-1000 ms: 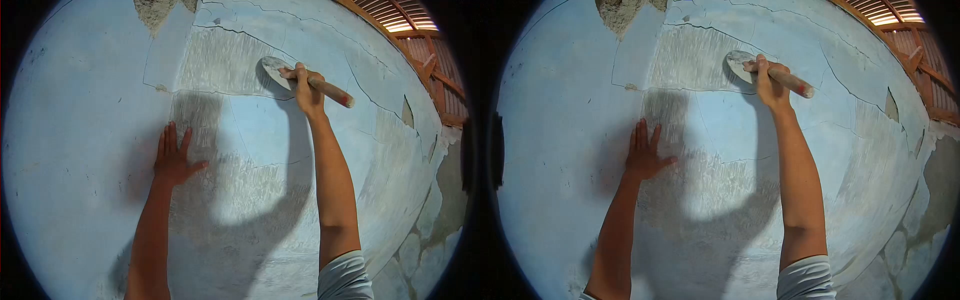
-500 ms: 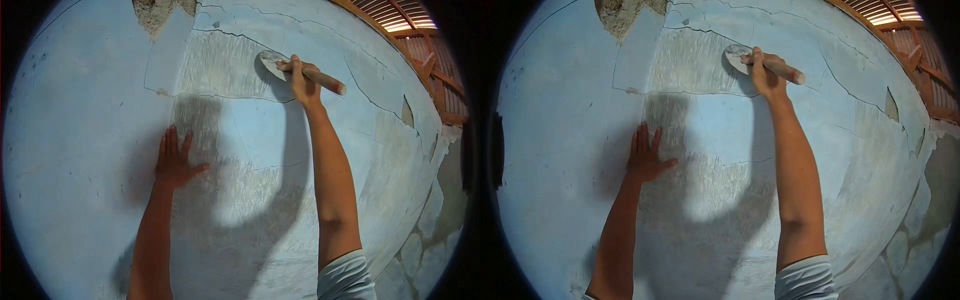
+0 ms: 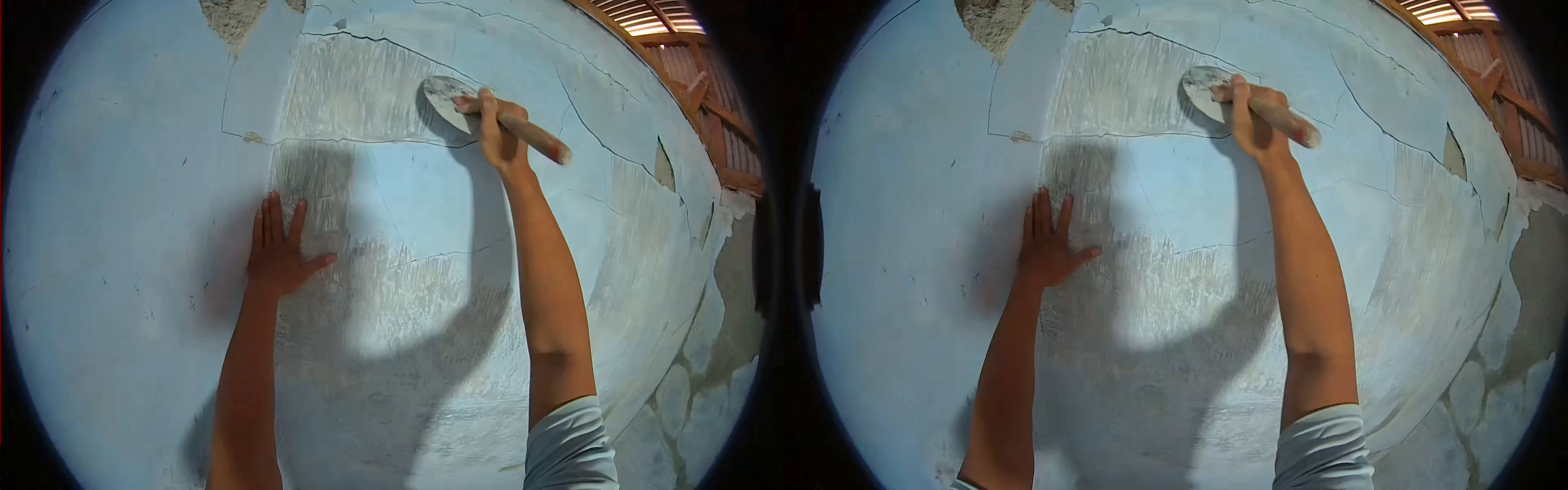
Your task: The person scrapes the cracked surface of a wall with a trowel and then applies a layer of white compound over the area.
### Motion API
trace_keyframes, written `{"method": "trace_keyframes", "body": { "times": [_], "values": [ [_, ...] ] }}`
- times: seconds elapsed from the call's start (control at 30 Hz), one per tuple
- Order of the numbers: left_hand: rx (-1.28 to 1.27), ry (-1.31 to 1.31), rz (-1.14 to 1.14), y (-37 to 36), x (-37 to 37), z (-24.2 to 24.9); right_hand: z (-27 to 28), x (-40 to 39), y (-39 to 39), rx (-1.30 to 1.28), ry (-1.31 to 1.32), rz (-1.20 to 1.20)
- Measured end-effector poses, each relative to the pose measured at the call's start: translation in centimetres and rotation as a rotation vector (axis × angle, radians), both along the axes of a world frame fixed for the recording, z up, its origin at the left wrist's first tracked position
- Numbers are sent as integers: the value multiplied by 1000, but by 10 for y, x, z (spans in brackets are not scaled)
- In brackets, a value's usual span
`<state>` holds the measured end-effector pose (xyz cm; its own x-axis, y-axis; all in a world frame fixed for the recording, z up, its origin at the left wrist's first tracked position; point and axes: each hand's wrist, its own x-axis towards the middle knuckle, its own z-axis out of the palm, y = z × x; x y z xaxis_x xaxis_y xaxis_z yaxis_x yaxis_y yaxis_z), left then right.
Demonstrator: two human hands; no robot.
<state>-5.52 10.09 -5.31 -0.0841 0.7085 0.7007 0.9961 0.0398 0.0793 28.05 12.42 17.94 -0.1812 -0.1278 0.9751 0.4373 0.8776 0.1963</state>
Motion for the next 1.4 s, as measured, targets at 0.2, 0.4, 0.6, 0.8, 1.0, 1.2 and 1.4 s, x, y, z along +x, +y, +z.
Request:
{"method": "trace_keyframes", "body": {
  "times": [0.2,0.4,0.6,0.8,1.0,1.2,1.4],
  "values": [
    [18,9,-22,2,-2,-3,5,9,-5,-73,-13,-10],
    [19,19,-11,-3,4,1,25,0,-11,1,-91,-141],
    [9,-8,-19,-3,2,4,11,20,-17,-49,-62,-93],
    [4,2,-4,-4,5,3,17,18,-12,-101,-2,-66],
    [-3,6,17,0,1,2,23,16,-14,-98,-55,-31],
    [23,17,15,6,-4,0,19,31,-14,-138,-47,-20],
    [-28,-10,10,-5,7,5,26,11,-18,-29,-97,-120]
  ]
}}
